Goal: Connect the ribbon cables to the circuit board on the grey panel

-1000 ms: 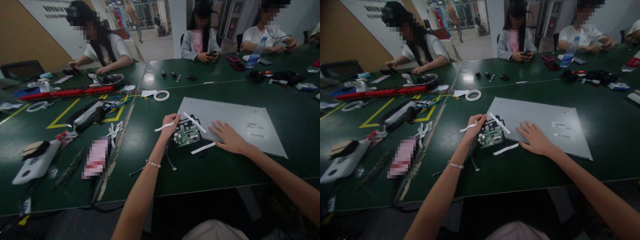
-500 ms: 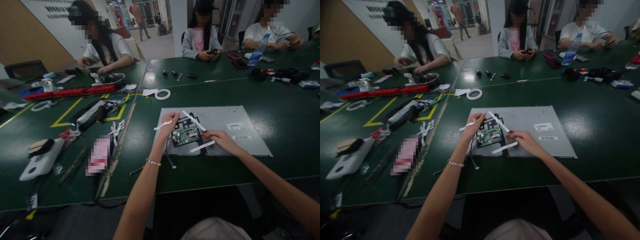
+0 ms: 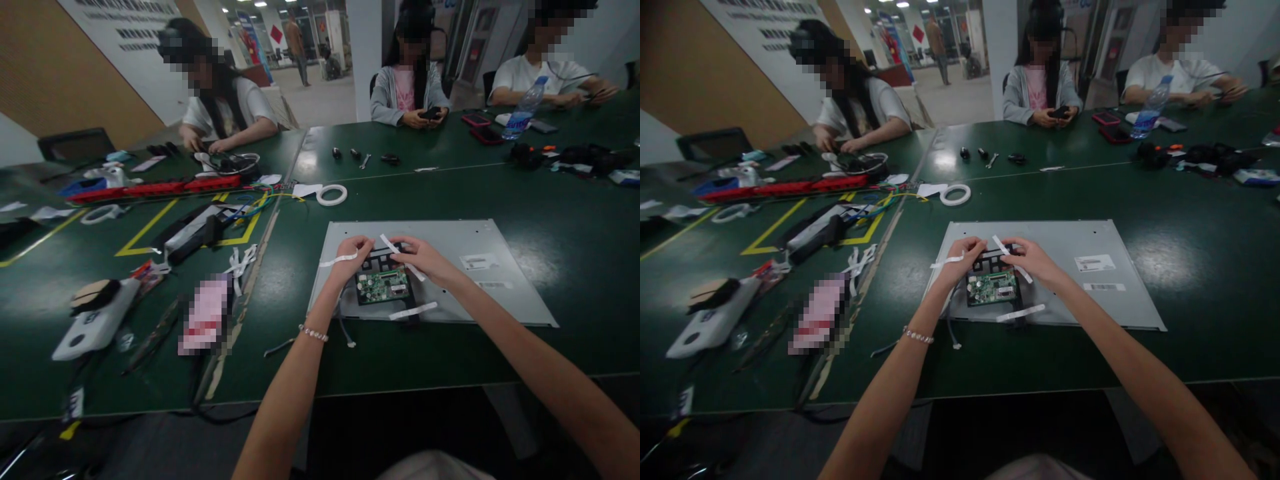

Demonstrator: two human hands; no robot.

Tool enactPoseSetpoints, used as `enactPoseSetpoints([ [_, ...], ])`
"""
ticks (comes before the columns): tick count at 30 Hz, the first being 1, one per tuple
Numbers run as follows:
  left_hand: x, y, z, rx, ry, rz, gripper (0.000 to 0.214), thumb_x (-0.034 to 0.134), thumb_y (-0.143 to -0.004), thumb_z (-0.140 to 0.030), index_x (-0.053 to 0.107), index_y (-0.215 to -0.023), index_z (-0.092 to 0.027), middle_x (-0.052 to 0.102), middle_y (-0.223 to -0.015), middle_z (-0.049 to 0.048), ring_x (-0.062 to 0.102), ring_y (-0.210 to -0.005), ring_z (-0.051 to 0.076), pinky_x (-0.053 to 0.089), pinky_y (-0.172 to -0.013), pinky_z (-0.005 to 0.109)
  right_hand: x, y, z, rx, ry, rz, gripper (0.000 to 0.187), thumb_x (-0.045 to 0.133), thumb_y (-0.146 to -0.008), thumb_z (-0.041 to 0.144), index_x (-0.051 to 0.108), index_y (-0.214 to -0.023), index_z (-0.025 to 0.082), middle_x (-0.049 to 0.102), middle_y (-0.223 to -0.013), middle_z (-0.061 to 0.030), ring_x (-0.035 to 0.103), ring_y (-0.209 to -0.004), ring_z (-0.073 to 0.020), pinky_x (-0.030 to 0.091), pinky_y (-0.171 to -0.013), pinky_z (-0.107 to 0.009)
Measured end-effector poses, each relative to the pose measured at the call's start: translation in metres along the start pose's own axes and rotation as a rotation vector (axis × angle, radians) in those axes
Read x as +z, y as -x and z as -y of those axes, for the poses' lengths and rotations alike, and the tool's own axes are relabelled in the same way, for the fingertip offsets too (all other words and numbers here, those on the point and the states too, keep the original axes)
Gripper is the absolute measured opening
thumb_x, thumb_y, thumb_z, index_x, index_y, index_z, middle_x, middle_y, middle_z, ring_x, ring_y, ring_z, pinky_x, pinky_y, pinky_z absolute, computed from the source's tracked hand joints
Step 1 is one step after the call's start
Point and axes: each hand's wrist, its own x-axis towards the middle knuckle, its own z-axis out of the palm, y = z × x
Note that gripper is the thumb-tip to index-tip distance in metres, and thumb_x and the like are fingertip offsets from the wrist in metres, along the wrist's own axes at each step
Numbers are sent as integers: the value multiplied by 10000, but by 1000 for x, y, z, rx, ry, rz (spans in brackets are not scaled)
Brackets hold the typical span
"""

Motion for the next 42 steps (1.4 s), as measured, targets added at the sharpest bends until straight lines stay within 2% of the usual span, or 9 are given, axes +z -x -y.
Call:
enactPoseSetpoints([
  [4,0,3,-8,2,18,-8,402,429,-899,-497,614,-780,-160,593,-650,-2,532,-602,131,401,-569,238,-11,-1,-9,12,-48,-119,450,718,-712,298,611,-1143,225,668,-943,-58,662,-752,-190,513,-556,-279],
  [9,-1,5,-10,64,-154,-85,366,378,-950,-427,616,-981,-149,684,-965,75,625,-910,180,469,-815,278,-49,-2,-11,0,-26,-266,474,726,-682,292,621,-1137,216,680,-927,-64,665,-722,-190,455,-456,-223],
  [14,4,7,1,91,-538,40,444,400,-952,-366,480,-1307,-112,509,-1379,149,432,-1309,245,316,-1094,379,-89,-4,-17,-13,15,-349,546,727,-665,323,601,-1186,221,686,-976,-68,672,-764,-201,452,-461,-214],
  [18,8,15,3,87,-776,168,518,374,-956,-427,393,-1407,-172,325,-1521,108,275,-1408,294,250,-1126,458,-105,-5,-23,-46,110,-439,563,711,-668,380,597,-1189,199,687,-985,-76,675,-814,-225,507,-530,-260],
  [24,1,19,-7,50,-823,234,534,302,-974,-463,372,-1426,-187,305,-1532,97,276,-1410,288,264,-1118,449,-107,-10,-31,-61,249,-457,539,663,-695,433,616,-1172,185,693,-950,-78,673,-799,-246,541,-584,-328],
  [27,-1,20,-15,31,-821,239,530,322,-971,-460,402,-1405,-167,340,-1512,121,308,-1394,301,287,-1103,454,-108,-16,-37,-84,309,-484,540,631,-730,445,592,-1207,194,674,-1051,-90,663,-895,-245,550,-746,-396],
  [32,-1,24,-25,17,-820,212,535,361,-952,-500,440,-1367,-174,374,-1488,145,334,-1374,328,337,-1054,485,-113,-24,-50,-138,411,-550,663,669,-713,432,496,-1314,214,590,-1241,-116,592,-1095,-260,452,-965,-469],
  [36,-2,27,-32,-6,-808,202,496,375,-944,-510,489,-1301,-184,430,-1449,152,391,-1331,339,351,-1015,521,-111,-24,-52,-175,474,-513,647,643,-741,425,470,-1332,228,621,-1193,-91,591,-1102,-248,430,-997,-469],
  [42,4,28,-42,-40,-812,71,427,387,-944,-492,599,-1073,-144,640,-1168,176,549,-1148,343,313,-1000,580,-93,-14,-41,-220,634,-464,604,563,-814,386,412,-1376,225,643,-1160,-71,607,-1068,-239,427,-1000,-438],
])
